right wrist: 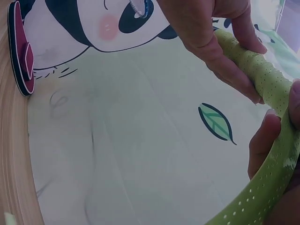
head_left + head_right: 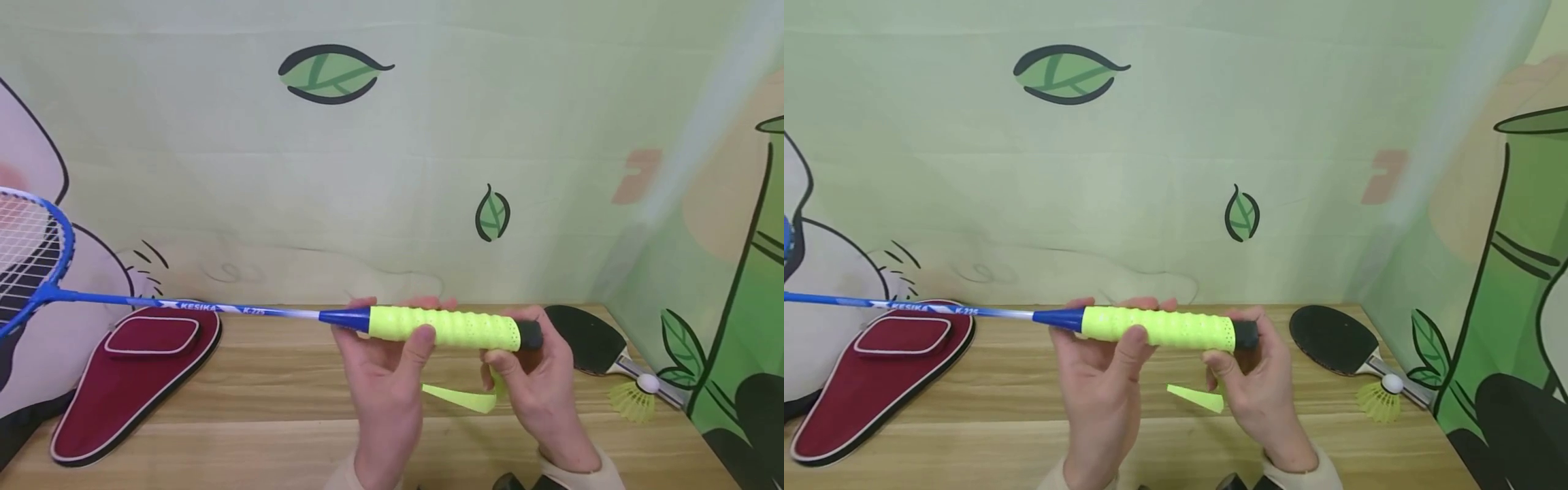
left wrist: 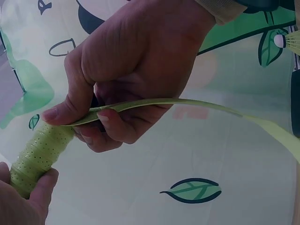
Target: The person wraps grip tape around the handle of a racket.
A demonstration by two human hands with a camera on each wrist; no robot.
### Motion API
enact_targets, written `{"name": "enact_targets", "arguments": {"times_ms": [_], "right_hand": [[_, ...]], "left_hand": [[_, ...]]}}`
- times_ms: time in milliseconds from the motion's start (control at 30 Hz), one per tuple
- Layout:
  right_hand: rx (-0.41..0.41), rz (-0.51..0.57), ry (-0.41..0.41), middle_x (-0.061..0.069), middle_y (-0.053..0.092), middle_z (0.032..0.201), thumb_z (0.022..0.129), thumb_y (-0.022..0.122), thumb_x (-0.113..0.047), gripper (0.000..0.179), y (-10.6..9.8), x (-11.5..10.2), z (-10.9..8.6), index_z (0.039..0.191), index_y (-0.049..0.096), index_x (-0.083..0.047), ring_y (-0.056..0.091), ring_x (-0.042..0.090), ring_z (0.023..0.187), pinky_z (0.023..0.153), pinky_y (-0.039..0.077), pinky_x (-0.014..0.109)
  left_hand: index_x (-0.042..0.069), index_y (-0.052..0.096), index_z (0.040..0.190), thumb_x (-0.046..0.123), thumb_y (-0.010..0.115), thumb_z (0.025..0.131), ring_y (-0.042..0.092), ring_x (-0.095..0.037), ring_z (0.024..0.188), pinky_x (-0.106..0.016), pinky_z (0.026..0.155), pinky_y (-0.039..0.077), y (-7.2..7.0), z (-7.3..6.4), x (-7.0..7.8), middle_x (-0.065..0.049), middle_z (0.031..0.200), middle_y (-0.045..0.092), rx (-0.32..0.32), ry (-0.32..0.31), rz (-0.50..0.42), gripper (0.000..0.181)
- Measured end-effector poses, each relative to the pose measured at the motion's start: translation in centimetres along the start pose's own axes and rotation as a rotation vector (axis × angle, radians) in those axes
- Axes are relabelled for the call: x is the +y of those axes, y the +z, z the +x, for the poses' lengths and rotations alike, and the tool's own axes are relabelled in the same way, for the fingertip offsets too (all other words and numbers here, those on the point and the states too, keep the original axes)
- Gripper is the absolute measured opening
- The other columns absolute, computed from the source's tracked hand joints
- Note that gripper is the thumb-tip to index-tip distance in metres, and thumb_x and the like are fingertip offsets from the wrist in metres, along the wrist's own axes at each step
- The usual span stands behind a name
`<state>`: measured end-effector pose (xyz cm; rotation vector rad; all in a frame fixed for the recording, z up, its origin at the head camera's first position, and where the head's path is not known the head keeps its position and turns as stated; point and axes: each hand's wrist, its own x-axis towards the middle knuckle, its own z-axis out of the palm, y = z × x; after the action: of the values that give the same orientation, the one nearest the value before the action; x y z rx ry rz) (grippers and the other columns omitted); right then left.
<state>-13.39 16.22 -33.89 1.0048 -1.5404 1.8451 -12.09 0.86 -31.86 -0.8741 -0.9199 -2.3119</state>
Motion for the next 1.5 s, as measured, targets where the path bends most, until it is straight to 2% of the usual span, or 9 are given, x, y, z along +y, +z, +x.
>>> {"name": "enact_targets", "arguments": {"times_ms": [267,667,800,933,1033,1233,1300,1367,1500], "right_hand": [[-0.031,0.074,-0.064,0.013,0.058,0.095,0.083,0.070,0.004,0.038,-0.3,0.2,0.2,0.103,0.040,0.018,0.054,0.019,0.051,0.038,0.047,0.027],[-0.032,0.118,-0.178,0.014,0.064,0.097,0.076,0.077,0.002,0.039,-0.4,0.3,0.3,0.095,0.045,0.016,0.062,0.017,0.062,0.046,0.052,0.023],[-0.035,0.047,-0.130,0.013,0.063,0.092,0.080,0.074,0.001,0.041,-0.4,-0.1,0.2,0.101,0.043,0.018,0.058,0.018,0.057,0.043,0.050,0.025],[-0.047,0.009,-0.072,0.011,0.063,0.092,0.083,0.071,-0.001,0.043,-0.4,-0.2,0.2,0.109,0.045,0.019,0.056,0.019,0.055,0.042,0.049,0.026],[-0.050,0.014,-0.084,0.011,0.064,0.094,0.082,0.072,-0.001,0.040,-0.4,0.0,0.2,0.108,0.048,0.017,0.055,0.018,0.055,0.042,0.049,0.026],[-0.040,0.037,-0.104,0.011,0.065,0.094,0.080,0.075,-0.001,0.036,-0.4,0.0,0.1,0.101,0.051,0.015,0.061,0.016,0.061,0.046,0.054,0.025],[-0.045,0.054,-0.103,0.012,0.065,0.093,0.081,0.074,-0.001,0.035,-0.4,0.0,0.1,0.100,0.050,0.016,0.062,0.017,0.064,0.047,0.055,0.026],[-0.053,0.071,-0.098,0.013,0.064,0.090,0.082,0.073,0.001,0.034,-0.4,0.0,0.0,0.100,0.050,0.016,0.062,0.018,0.063,0.048,0.056,0.027],[-0.037,0.055,-0.073,0.014,0.062,0.080,0.085,0.070,0.002,0.028,-0.2,0.1,0.0,0.100,0.050,0.016,0.061,0.020,0.056,0.046,0.055,0.028]], "left_hand": [[0.007,0.030,0.121,-0.009,0.060,0.090,0.067,-0.041,0.096,-0.057,0.084,0.053,0.3,-0.4,-0.2,-0.019,0.104,0.065,0.094,-0.055,0.012,0.045],[0.008,0.033,0.121,-0.007,0.057,0.093,0.068,-0.042,0.092,-0.054,0.078,0.056,0.3,-0.3,0.4,-0.017,0.101,0.067,0.105,-0.115,-0.021,0.040],[0.004,0.031,0.119,-0.006,0.059,0.093,0.067,-0.045,0.092,-0.054,0.074,0.057,0.2,-0.2,0.5,-0.017,0.098,0.067,0.098,-0.107,0.027,0.040],[0.001,0.032,0.114,-0.004,0.067,0.089,0.069,-0.035,0.089,-0.051,0.068,0.058,0.3,-0.2,0.6,-0.017,0.094,0.065,0.139,-0.139,0.110,0.043],[0.003,0.032,0.111,-0.004,0.070,0.086,0.070,-0.027,0.084,-0.049,0.065,0.059,0.4,-0.2,0.8,-0.015,0.090,0.063,0.171,-0.172,0.149,0.047],[0.006,0.034,0.110,-0.003,0.073,0.084,0.069,-0.025,0.080,-0.049,0.062,0.059,0.4,-0.2,0.9,-0.011,0.086,0.060,0.198,-0.202,0.181,0.048],[0.005,0.034,0.110,-0.002,0.072,0.085,0.069,-0.025,0.082,-0.047,0.064,0.060,0.3,-0.2,0.9,-0.011,0.087,0.061,0.190,-0.190,0.187,0.046],[0.005,0.035,0.111,-0.003,0.070,0.086,0.068,-0.031,0.090,-0.047,0.074,0.060,0.3,-0.2,0.9,-0.013,0.092,0.063,0.156,-0.154,0.175,0.044],[0.010,0.033,0.122,-0.012,0.059,0.089,0.056,-0.041,0.116,-0.053,0.099,0.048,0.4,-0.2,0.9,-0.020,0.116,0.061,0.026,-0.065,0.070,0.047]]}}
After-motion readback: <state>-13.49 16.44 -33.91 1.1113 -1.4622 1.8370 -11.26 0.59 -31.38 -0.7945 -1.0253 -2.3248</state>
